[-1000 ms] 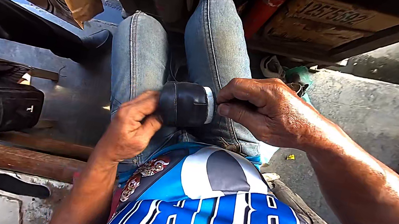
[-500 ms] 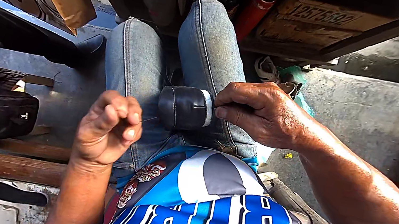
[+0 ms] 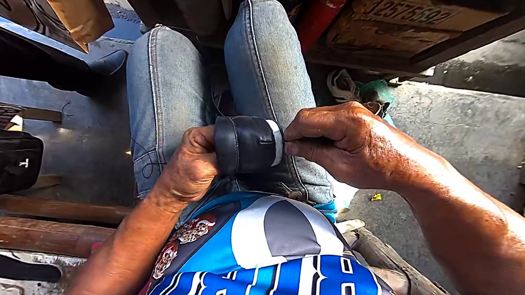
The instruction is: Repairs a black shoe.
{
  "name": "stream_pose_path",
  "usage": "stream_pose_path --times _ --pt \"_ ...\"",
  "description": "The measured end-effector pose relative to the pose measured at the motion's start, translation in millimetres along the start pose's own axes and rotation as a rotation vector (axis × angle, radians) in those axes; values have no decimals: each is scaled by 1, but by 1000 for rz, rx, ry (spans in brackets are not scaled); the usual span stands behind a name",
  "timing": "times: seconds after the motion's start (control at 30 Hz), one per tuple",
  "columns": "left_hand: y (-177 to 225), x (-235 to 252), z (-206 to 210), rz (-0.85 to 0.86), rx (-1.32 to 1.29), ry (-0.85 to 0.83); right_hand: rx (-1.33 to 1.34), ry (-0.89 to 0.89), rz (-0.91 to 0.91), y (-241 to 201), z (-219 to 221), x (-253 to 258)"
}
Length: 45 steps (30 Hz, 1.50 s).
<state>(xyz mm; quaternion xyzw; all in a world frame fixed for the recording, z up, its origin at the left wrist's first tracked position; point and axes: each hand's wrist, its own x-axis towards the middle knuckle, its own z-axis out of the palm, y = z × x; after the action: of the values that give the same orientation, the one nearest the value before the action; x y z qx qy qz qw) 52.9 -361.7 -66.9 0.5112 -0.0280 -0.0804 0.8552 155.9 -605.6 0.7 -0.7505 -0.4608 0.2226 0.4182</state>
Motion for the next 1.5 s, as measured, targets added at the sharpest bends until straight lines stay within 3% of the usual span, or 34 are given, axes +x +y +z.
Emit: stream_pose_path --times 0.5,0.67,0.77,1.07,1.23,1.33,1.5 --pt "-9 -1 -3 -70 -116 -106 -9 -44 -10 0 0 -1" --pt "-10 1 -5 -88 -125 -118 151 -44 4 5 1 2" --pt "-10 1 -6 -73 -145 -125 182 30 22 4 8 -1" --pt "-9 0 -9 50 -170 -69 -74 213 -4 0 28 -8" --pt "-6 -2 -10 27 -181 -141 -30 29 73 -3 18 -7" --pt "-5 -3 -6 23 -169 -99 88 -92 160 -6 13 -3" --pt "-7 5 -2 18 -164 -95 170 192 88 13 37 -16"
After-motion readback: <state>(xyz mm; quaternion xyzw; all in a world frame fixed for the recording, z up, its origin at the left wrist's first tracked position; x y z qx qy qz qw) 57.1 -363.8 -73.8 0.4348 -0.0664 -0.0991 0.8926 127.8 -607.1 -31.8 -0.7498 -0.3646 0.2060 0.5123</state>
